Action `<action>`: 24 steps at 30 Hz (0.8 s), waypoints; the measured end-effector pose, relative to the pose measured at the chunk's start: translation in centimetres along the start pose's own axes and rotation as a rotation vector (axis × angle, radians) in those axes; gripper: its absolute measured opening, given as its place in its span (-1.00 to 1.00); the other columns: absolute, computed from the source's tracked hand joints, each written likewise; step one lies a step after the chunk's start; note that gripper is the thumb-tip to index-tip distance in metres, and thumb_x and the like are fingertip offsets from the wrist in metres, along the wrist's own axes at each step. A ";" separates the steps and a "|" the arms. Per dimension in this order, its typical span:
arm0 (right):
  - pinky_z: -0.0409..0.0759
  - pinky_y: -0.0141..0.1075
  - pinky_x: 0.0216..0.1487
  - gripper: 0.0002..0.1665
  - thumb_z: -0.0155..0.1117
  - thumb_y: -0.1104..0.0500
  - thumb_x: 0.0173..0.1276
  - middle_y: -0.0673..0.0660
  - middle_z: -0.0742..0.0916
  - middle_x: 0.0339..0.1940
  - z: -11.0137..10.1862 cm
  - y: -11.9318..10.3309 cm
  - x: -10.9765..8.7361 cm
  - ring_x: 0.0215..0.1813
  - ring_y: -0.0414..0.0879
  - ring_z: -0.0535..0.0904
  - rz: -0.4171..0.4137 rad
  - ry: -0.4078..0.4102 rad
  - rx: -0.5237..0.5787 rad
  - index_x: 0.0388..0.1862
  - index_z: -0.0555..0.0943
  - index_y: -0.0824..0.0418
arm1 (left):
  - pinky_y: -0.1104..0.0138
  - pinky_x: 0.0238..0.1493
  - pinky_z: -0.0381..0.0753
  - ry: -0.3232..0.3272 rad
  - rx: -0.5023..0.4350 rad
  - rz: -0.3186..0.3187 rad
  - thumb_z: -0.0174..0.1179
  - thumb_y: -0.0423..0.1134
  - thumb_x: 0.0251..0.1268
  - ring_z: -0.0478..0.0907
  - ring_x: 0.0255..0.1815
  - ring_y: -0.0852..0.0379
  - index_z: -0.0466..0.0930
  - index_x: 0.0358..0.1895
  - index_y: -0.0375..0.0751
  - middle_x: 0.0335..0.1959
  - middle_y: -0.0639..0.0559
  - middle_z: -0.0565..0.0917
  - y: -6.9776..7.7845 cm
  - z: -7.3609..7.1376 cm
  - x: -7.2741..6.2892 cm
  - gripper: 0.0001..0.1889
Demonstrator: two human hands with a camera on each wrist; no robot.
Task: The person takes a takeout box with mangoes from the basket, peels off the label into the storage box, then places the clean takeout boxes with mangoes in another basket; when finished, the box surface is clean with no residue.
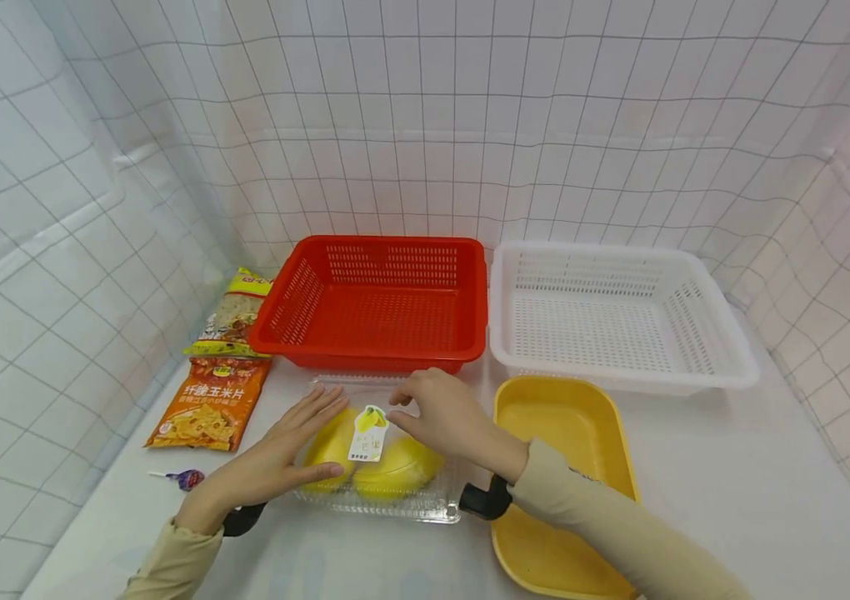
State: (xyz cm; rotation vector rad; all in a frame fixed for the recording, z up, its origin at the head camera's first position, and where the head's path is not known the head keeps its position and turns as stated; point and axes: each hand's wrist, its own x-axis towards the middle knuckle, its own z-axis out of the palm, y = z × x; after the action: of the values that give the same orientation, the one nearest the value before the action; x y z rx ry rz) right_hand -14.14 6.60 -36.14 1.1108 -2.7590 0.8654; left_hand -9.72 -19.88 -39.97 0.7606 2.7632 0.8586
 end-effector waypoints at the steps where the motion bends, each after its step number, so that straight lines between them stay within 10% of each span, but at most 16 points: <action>1: 0.53 -0.34 -0.24 -0.78 0.40 0.08 0.21 -0.03 0.70 -0.33 0.2 0.0 0.5 -0.25 -0.10 0.56 0.002 -0.030 0.004 -0.22 0.72 0.15 | -0.12 0.36 -0.11 -0.003 0.006 0.003 0.17 0.23 0.19 -0.26 0.50 -0.10 0.06 0.49 -0.12 0.52 -0.01 -0.02 0.0 0.0 0.0 -0.11; 11: 0.48 -0.34 -0.29 -0.78 0.47 0.07 0.12 -0.04 0.66 -0.42 1.3 -0.1 3.7 -0.33 -0.16 0.48 0.018 -0.170 -0.012 -0.28 0.73 0.12 | -0.10 0.36 -0.09 -0.031 0.012 -0.024 0.20 0.18 0.20 -0.27 0.50 -0.13 0.05 0.49 -0.19 0.51 -0.08 -0.02 0.5 -0.4 0.2 -0.10; 24: 0.44 -0.32 -0.36 -0.67 0.56 0.00 -0.01 -0.07 0.56 -0.44 1.9 -0.4 4.4 -0.33 -0.15 0.42 0.128 -0.260 -0.009 -0.29 0.67 0.06 | -0.18 0.34 -0.10 0.085 -0.056 -0.056 0.25 0.22 0.12 -0.22 0.50 -0.06 0.13 0.48 -0.05 0.51 0.03 0.03 -0.1 1.3 -0.1 -0.11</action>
State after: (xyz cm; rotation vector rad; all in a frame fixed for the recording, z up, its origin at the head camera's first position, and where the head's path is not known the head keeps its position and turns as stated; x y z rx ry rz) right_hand -16.83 2.63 -36.45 1.1300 -3.0710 0.7684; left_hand -9.28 -19.37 -41.05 0.6492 2.8058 0.9743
